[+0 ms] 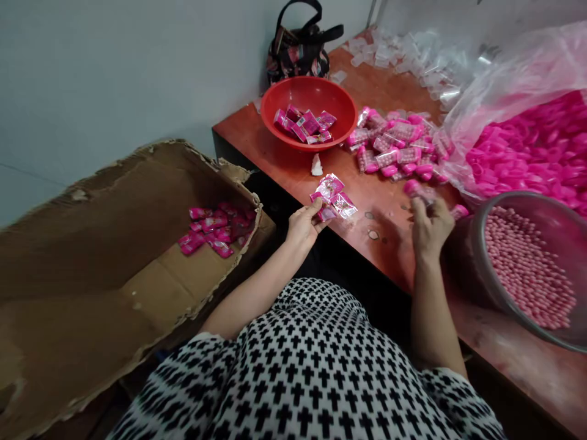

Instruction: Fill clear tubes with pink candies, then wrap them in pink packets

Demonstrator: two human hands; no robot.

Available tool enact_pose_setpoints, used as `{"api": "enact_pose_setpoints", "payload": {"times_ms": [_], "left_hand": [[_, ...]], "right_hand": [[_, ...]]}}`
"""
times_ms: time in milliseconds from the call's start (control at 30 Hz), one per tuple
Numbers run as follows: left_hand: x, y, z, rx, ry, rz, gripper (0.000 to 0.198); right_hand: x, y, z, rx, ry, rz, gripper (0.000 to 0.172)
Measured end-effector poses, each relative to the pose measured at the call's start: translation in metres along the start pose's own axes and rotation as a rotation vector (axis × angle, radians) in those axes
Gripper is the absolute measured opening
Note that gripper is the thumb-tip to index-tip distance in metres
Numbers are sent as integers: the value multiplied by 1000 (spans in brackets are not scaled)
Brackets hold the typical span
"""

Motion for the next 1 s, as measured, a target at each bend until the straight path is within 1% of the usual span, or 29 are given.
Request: {"api": "enact_pose_setpoints", "payload": {"times_ms": [33, 67, 100, 167, 233, 333, 433, 500, 600, 733, 800, 867, 933, 1000], "left_hand": [[-1, -1, 2, 26, 6, 3, 21], [-2, -2, 5, 52, 13, 2, 20], [-2, -3, 7, 76, 21, -1, 20], [-3, -5, 12, 120, 34, -5, 18], [-1, -9, 15, 153, 46, 9, 15], [2, -16, 18, 175, 68, 54, 12], [5, -21, 20, 185, 82, 91, 13], [6, -23, 21, 164, 89, 86, 16], [8, -25, 19, 75, 64, 86, 22], [13, -36, 9, -77, -34, 221, 33], [15, -41, 8, -134, -48, 274, 39], [16, -44, 10, -181, -26, 296, 41], [16, -43, 13, -227, 3, 283, 37], [16, -41, 13, -275, 3, 261, 34]], "right_hand": [[19, -13, 6, -292, -50, 64, 22], [39, -26, 12, -542, -131, 121, 19], [58, -40, 20, -734, -210, 175, 17], [90, -61, 35, -972, -326, 233, 19], [110, -77, 47, -1071, -390, 276, 23], [123, -91, 56, -1084, -417, 342, 25], [124, -94, 57, -1056, -405, 349, 28], [124, -96, 57, -1051, -394, 354, 28], [126, -101, 57, -1073, -383, 403, 28], [127, -108, 56, -1080, -395, 462, 27], [125, -108, 56, -1067, -375, 456, 28], [123, -106, 56, -1044, -332, 431, 29], [122, -103, 56, -1001, -288, 406, 28], [120, -100, 55, -943, -257, 378, 28]]}}
Point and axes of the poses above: each hand's wrist, its own x-axis away from the middle knuckle, its own y-axis out of the back of the hand, z = x × y, the point moved 8 cm from there along -x, towards the middle knuckle, and after that the axes turned 7 degrees about y, right-handed, at the moved point
